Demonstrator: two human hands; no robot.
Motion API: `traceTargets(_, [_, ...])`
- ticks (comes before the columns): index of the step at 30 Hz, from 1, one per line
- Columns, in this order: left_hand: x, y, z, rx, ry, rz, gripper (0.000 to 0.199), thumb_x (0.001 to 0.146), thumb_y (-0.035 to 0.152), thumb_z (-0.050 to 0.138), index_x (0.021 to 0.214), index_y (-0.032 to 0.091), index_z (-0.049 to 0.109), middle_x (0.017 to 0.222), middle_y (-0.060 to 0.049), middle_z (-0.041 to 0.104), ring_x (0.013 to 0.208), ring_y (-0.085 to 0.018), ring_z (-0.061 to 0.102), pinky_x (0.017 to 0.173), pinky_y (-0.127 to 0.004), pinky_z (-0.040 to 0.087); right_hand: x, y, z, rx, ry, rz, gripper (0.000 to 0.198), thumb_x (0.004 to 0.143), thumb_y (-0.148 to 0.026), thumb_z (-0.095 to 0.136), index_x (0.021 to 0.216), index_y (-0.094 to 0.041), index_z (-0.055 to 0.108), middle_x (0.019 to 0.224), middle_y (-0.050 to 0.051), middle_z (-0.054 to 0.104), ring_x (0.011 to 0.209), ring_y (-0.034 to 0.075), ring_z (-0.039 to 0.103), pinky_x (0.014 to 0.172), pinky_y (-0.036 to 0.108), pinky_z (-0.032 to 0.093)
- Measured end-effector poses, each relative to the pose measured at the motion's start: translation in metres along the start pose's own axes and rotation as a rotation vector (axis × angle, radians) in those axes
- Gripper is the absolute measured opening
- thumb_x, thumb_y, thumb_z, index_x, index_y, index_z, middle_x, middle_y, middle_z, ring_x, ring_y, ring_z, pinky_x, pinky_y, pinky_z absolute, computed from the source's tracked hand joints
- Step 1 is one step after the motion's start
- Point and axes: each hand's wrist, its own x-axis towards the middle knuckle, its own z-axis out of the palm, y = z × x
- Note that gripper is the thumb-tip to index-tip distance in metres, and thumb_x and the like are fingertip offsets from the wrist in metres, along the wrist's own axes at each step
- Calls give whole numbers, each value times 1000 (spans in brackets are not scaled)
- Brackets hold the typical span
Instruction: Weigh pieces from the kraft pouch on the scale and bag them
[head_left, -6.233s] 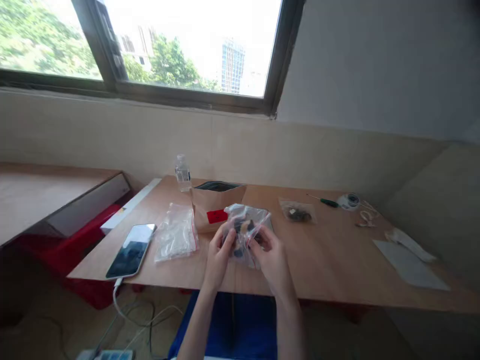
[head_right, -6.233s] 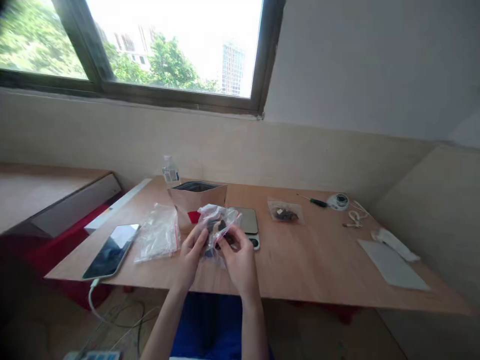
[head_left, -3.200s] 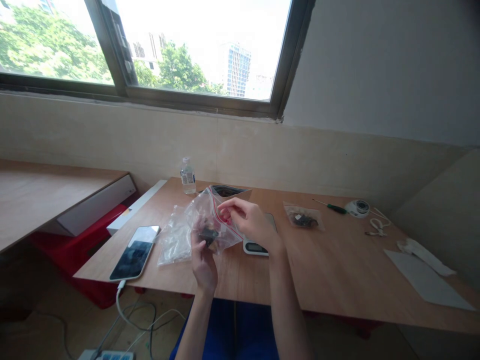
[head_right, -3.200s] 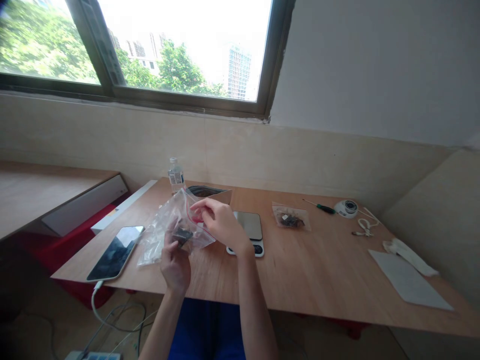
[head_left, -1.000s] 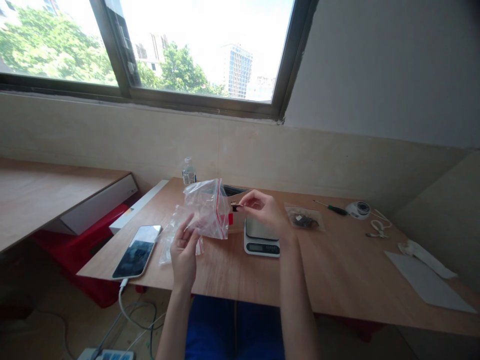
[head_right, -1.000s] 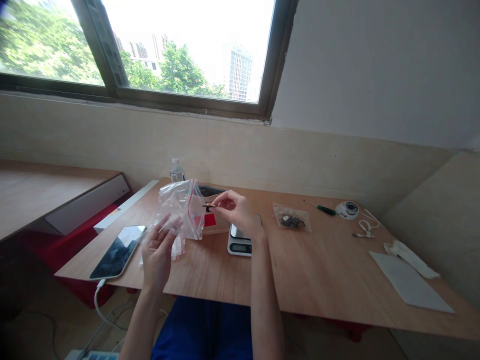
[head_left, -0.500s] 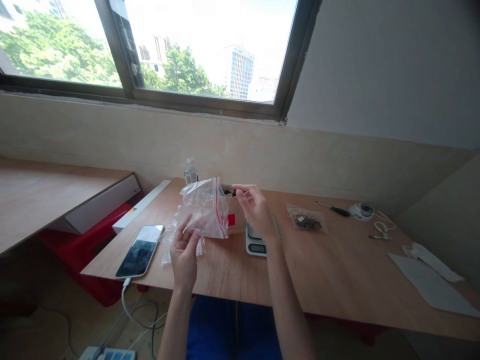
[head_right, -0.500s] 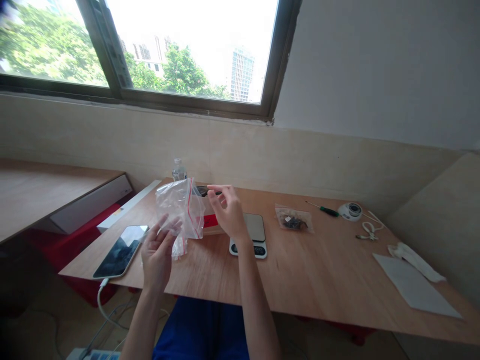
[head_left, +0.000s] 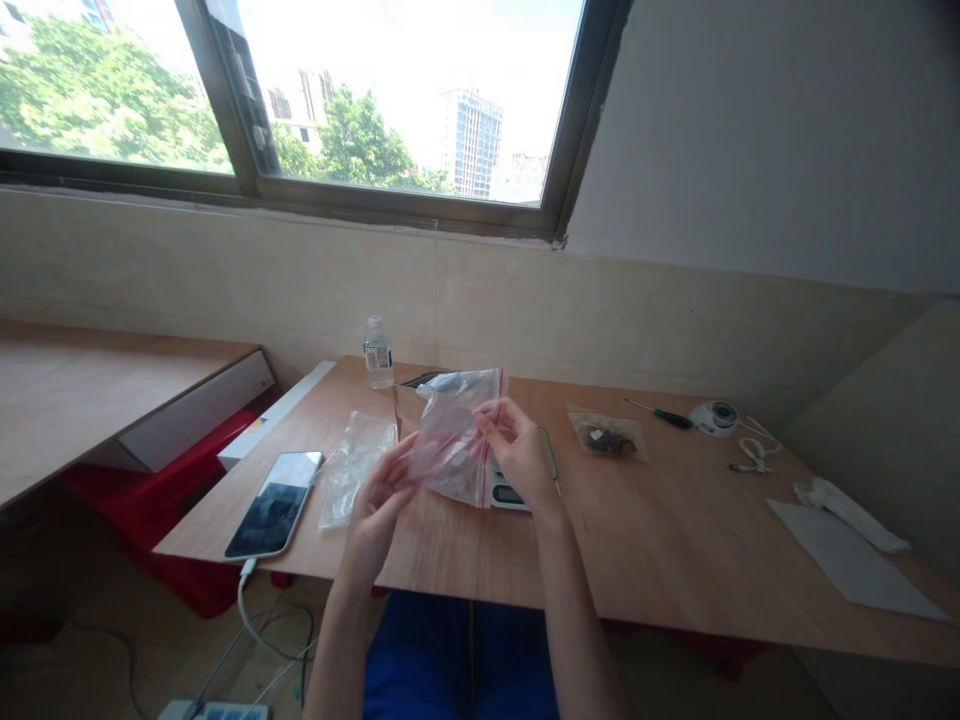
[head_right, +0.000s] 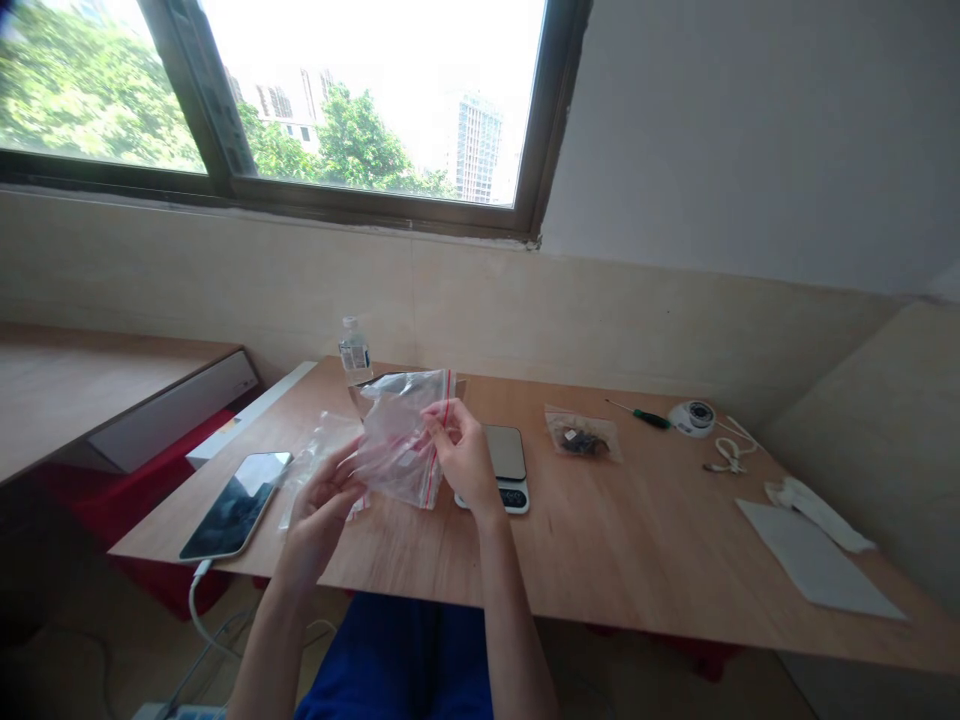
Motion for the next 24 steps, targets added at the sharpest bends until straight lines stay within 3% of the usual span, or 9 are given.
traceTargets(3, [-1, 5, 3, -1, -47, -67, 51, 76, 37, 65, 123, 20, 59, 123, -13, 63, 110, -30, 60, 87, -38, 51, -11, 8, 10, -80, -11, 47, 29, 90, -52, 47, 93, -24, 53, 69, -3, 55, 47, 12, 56, 44, 24, 42])
traceTargets(6, [0, 3, 9, 153, 122, -110, 49, 76, 47, 65, 116, 18, 61, 105, -10, 68, 83, -20, 65, 63, -26, 52, -23, 17, 23, -158, -24, 25, 28, 93, -49, 40, 93, -24, 54, 70, -2, 55, 55, 13, 55, 52, 25, 43])
traceTargets(9, [2, -1, 10, 230, 266, -110, 49, 73, 50, 68, 109, 18, 59, 75, 0, 64, 46, -7, 47, 40, -17, 35, -35, 27, 33, -170, -63, 12, 26, 94, -46, 40, 94, -24, 54, 70, -2, 55, 61, 14, 54, 59, 25, 44])
traceTargets(11, [2, -1, 5, 255, 298, -110, 48, 72, 51, 68, 105, 18, 57, 65, 3, 59, 38, -4, 35, 36, -16, 25, -41, 34, 36, -134, -102, 24, 25, 94, -45, 42, 96, -24, 54, 73, -2, 56, 62, 14, 54, 59, 25, 45])
traceTargets(14, [3, 5, -11, 313, 290, -122, 52, 69, 53, 69, 104, 17, 56, 65, 3, 61, 37, -3, 31, 35, -16, 21, -47, 42, 30, -38, -172, 83, 27, 91, -47, 47, 105, -25, 52, 81, -1, 58, 53, 11, 52, 47, 22, 43])
traceTargets(16, [3, 14, -27, 344, 325, -84, 54, 67, 54, 69, 103, 16, 56, 66, 2, 61, 38, -3, 31, 36, -16, 21, -47, 49, 17, 9, -151, 133, 34, 88, -50, 49, 112, -25, 48, 83, -2, 58, 40, 7, 45, 35, 20, 36])
traceTargets(19, [2, 31, -59, 451, 417, -35, 55, 64, 57, 68, 100, 17, 58, 64, 3, 60, 38, -5, 32, 36, -17, 22, -41, 69, -22, -80, 80, 122, 37, 88, -51, 46, 112, -23, 49, 83, -1, 57, 36, 6, 43, 33, 20, 36])
traceTargets(21, [2, 38, -79, 581, 438, -62, 55, 61, 60, 68, 94, 18, 59, 62, 1, 61, 44, -10, 43, 38, -19, 29, -34, 90, -59, -299, 264, 92, 34, 90, -47, 41, 109, -20, 51, 86, 3, 58, 47, 11, 51, 41, 24, 43])
traceTargets(24, [9, 38, -96, 735, 458, -107, 57, 60, 64, 64, 92, 18, 58, 64, -4, 64, 62, -21, 60, 48, -25, 42, -23, 129, -112, -688, 469, 37, 27, 87, -34, 40, 97, -16, 57, 92, 11, 59, 78, 21, 59, 71, 36, 51])
